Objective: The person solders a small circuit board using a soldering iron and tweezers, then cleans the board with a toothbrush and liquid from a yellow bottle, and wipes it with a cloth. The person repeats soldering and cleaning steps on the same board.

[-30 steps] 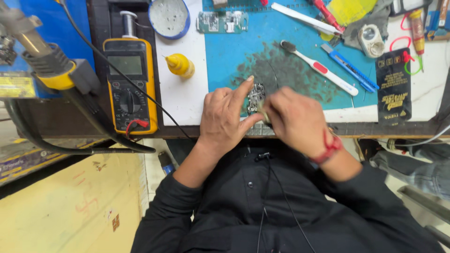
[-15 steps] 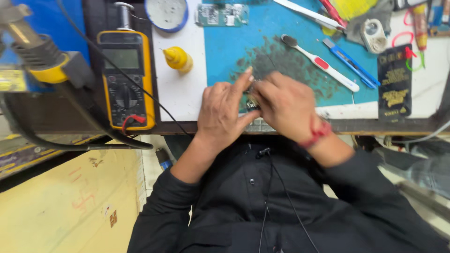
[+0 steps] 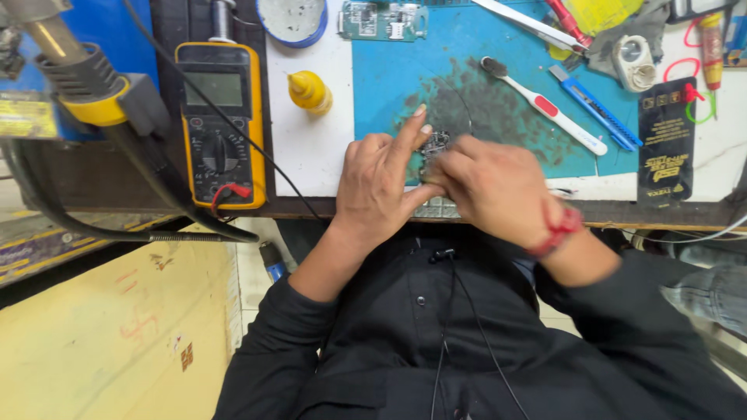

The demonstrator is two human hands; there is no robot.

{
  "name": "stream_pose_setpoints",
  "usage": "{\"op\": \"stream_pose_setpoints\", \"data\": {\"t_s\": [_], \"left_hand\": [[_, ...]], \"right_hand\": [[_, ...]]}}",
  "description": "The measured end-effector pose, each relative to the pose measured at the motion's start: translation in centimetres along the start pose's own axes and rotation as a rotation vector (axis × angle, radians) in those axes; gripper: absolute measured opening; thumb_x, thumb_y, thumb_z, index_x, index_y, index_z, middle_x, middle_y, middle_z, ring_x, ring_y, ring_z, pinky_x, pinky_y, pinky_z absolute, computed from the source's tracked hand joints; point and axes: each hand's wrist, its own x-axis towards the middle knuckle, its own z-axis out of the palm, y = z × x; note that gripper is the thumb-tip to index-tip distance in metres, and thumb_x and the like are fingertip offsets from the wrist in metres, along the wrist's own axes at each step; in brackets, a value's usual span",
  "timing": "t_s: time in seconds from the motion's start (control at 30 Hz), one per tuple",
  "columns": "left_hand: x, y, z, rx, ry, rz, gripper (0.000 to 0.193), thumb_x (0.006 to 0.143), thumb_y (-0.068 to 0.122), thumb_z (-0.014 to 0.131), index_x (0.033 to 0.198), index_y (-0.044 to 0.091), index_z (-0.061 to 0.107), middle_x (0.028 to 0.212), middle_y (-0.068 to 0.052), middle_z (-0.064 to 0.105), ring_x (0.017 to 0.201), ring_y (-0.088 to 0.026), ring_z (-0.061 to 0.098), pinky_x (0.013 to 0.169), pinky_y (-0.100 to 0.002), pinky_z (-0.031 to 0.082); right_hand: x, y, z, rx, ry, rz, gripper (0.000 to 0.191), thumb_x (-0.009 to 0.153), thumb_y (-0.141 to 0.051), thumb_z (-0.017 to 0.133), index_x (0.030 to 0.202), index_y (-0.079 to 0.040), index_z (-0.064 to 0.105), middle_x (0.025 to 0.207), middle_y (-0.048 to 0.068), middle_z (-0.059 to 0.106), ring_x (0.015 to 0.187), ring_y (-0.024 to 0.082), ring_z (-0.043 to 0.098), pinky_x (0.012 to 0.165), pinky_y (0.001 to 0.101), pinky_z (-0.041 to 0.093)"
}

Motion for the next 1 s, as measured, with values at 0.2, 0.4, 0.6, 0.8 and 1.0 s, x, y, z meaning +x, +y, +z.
{"op": "stream_pose_setpoints", "data": {"t_s": [0.2,0.4,0.6,0.8,1.0], "left_hand": [[0.0,0.0,0.2,0.031,-0.005,0.002,0.106,0.073,0.044,0.088,0.158,0.01,0.035,0.129,0.005,0.071,0.101,-0.019,0.058,0.095,-0.037,0.042],[-0.1,-0.1,0.0,0.036,0.007,0.012,0.103,0.076,0.046,0.087,0.158,0.01,0.036,0.132,0.006,0.071,0.101,-0.02,0.057,0.096,-0.037,0.042],[0.1,0.0,-0.1,0.047,-0.01,0.024,0.102,0.077,0.047,0.086,0.157,0.01,0.037,0.13,0.005,0.071,0.101,-0.02,0.057,0.094,-0.037,0.041],[0.1,0.0,-0.1,0.043,0.01,0.021,0.104,0.075,0.045,0.088,0.158,0.01,0.036,0.132,0.006,0.071,0.102,-0.02,0.057,0.095,-0.037,0.041],[0.0,-0.1,-0.1,0.029,-0.007,0.03,0.105,0.075,0.043,0.089,0.159,0.01,0.036,0.13,0.006,0.071,0.102,-0.019,0.058,0.097,-0.037,0.042]], "right_hand": [[-0.7,1.4,0.5,-0.104,0.046,-0.004,0.011,0.088,-0.017,0.076,0.096,-0.012,0.071,0.086,0.007,0.062,0.078,0.031,0.067,0.064,0.0412,0.051],[-2.2,1.2,0.4,-0.039,0.007,0.035,0.009,0.089,-0.013,0.074,0.096,-0.011,0.069,0.091,0.007,0.065,0.078,0.03,0.068,0.064,0.0405,0.052],[-1.2,0.5,-0.9,0.123,0.144,0.092,0.008,0.091,-0.012,0.074,0.098,-0.009,0.07,0.092,0.007,0.065,0.079,0.029,0.067,0.066,0.0389,0.052],[-1.0,-0.7,0.2,-0.056,0.119,0.105,0.007,0.089,-0.014,0.076,0.093,-0.011,0.071,0.086,0.008,0.063,0.076,0.031,0.066,0.063,0.0411,0.051],[-0.6,-0.6,0.1,-0.086,0.211,0.102,0.007,0.092,-0.013,0.076,0.097,-0.011,0.072,0.086,0.007,0.063,0.076,0.03,0.066,0.063,0.0407,0.05]]}}
